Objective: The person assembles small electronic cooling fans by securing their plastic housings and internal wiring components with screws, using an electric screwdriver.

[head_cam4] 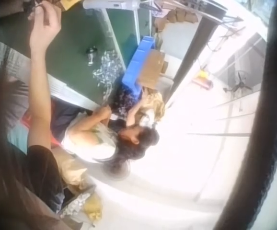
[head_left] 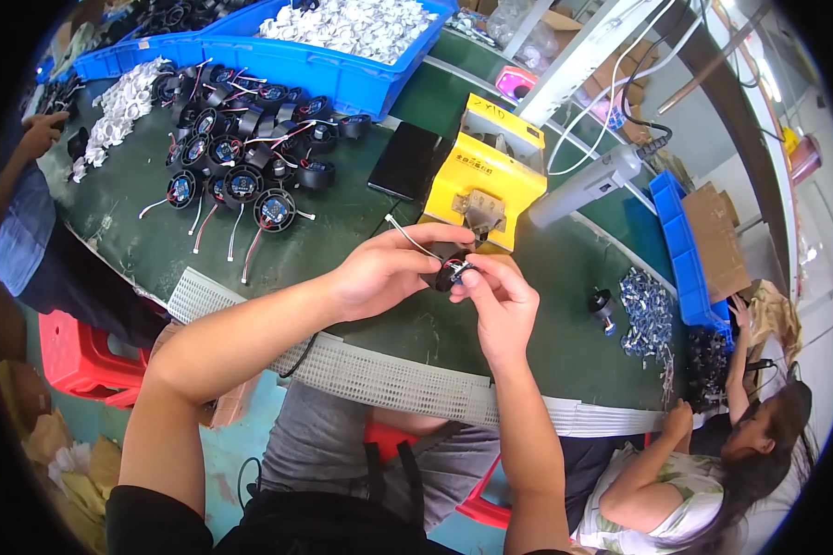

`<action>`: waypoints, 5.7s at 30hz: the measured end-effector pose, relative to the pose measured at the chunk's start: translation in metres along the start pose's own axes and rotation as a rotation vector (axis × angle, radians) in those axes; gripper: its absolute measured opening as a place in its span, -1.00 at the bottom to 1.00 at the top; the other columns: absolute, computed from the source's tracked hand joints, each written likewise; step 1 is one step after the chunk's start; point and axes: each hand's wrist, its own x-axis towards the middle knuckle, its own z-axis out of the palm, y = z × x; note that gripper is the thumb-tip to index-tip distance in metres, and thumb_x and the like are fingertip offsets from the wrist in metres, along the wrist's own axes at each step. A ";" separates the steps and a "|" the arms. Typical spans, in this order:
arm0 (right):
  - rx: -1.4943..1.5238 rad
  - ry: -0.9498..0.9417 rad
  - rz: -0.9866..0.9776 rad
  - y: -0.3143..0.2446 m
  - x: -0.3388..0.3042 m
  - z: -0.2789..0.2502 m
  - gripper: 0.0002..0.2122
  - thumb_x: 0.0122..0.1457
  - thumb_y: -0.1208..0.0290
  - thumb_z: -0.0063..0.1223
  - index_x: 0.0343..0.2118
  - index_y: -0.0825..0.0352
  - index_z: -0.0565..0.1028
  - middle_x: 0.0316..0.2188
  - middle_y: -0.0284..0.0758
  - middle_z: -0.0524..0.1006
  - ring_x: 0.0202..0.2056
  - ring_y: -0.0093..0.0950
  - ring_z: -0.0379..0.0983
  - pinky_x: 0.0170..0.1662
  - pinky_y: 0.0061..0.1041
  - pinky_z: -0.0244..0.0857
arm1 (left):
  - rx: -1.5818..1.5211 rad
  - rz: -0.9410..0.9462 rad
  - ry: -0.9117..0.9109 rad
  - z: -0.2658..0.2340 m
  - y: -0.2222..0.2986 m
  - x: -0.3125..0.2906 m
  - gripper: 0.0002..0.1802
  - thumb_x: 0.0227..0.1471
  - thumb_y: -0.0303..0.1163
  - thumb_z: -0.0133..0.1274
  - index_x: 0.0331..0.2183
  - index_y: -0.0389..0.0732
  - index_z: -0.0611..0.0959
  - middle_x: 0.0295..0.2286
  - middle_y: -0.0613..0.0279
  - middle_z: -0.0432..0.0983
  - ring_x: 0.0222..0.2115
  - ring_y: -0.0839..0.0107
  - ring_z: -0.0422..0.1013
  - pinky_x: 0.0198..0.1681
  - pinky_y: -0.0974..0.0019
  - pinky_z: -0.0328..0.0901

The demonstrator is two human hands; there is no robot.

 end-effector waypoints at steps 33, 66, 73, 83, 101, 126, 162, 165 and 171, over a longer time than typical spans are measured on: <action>-0.252 0.250 -0.464 -0.040 0.094 -0.022 -0.47 0.18 0.53 0.01 0.18 0.45 0.08 -0.41 -0.24 0.48 -0.46 -0.51 0.44 -0.32 -0.54 0.36 | 0.410 -0.377 0.242 -0.012 -0.009 0.012 -0.55 0.16 -0.58 -0.12 0.11 -0.35 0.36 -0.18 0.00 0.44 -0.27 0.23 0.52 -0.15 0.17 0.52; 0.159 0.167 -0.251 -0.009 0.037 0.054 -0.51 0.16 0.63 -0.08 0.14 0.43 0.05 -0.63 -0.32 0.36 -0.71 -0.57 0.28 -0.59 -0.57 0.28 | 0.482 -0.343 0.362 -0.009 -0.012 0.014 -0.66 0.21 -0.51 -0.21 0.00 -0.40 0.42 -0.24 0.01 0.46 -0.40 0.33 0.52 -0.25 0.28 0.54; 0.106 0.145 -0.230 -0.002 0.037 0.056 -0.58 0.18 0.58 -0.11 0.08 0.34 0.08 -0.68 -0.34 0.26 -0.71 -0.56 0.22 -0.62 -0.54 0.23 | 0.480 -0.343 0.369 -0.010 -0.011 0.014 -0.67 0.19 -0.52 -0.19 -0.03 -0.40 0.45 -0.26 0.02 0.47 -0.39 0.33 0.52 -0.25 0.29 0.53; 0.225 0.017 -0.100 0.004 0.033 0.045 -0.52 0.17 0.57 0.05 0.13 0.35 0.14 -0.49 -0.41 0.35 -0.60 -0.60 0.35 -0.50 -0.60 0.30 | 0.521 -0.298 0.324 -0.015 -0.015 0.015 -0.72 0.18 -0.48 -0.11 -0.10 -0.37 0.50 -0.33 0.06 0.50 -0.37 0.31 0.52 -0.30 0.26 0.54; -0.984 0.435 -0.254 -0.023 -0.027 -0.086 -0.61 0.00 0.52 0.29 -0.07 0.41 0.46 -0.23 -0.18 0.56 -0.22 -0.41 0.51 -0.08 -0.45 0.37 | 0.923 -0.008 0.249 0.018 0.023 -0.017 -0.53 0.10 -0.22 0.15 0.00 -0.23 0.51 -0.30 0.21 0.56 -0.36 0.48 0.50 -0.35 0.39 0.42; -0.980 -0.324 -0.315 -0.047 0.038 -0.015 -0.79 0.11 0.49 0.14 -0.19 0.40 0.54 -0.23 -0.09 0.54 -0.20 -0.11 0.48 -0.09 -0.30 0.36 | 0.521 -0.294 -0.151 -0.001 0.020 -0.002 -0.19 -0.21 -0.71 0.22 0.12 -0.18 0.32 -0.03 0.17 0.33 -0.08 0.48 0.37 0.02 0.39 0.31; -0.602 -0.172 -0.099 -0.002 0.009 -0.001 -0.86 0.16 0.46 0.11 -0.46 0.42 0.53 -0.46 -0.28 0.40 -0.42 -0.44 0.37 -0.32 -0.50 0.25 | 0.156 -0.123 0.053 -0.013 0.007 0.006 -0.51 0.18 -0.46 -0.08 0.15 -0.24 0.39 -0.04 0.26 0.42 -0.07 0.51 0.37 0.04 0.37 0.24; -0.655 -0.183 -0.141 0.000 0.010 -0.002 -0.87 0.17 0.46 0.10 -0.46 0.40 0.54 -0.43 -0.29 0.39 -0.37 -0.42 0.37 -0.26 -0.51 0.26 | 0.263 -0.156 0.073 -0.017 0.007 0.006 -0.52 0.13 -0.50 -0.01 0.11 -0.24 0.46 -0.20 0.39 0.46 -0.28 0.70 0.32 -0.18 0.53 0.22; -0.488 -0.167 -0.079 -0.003 0.015 -0.008 -0.86 0.10 0.55 0.18 -0.26 0.35 0.54 -0.35 -0.33 0.40 -0.36 -0.51 0.43 -0.31 -0.55 0.32 | 0.210 -0.122 0.161 -0.006 0.016 0.006 -0.50 0.11 -0.49 0.03 0.12 -0.24 0.45 -0.17 0.36 0.49 -0.30 0.70 0.31 -0.22 0.53 0.21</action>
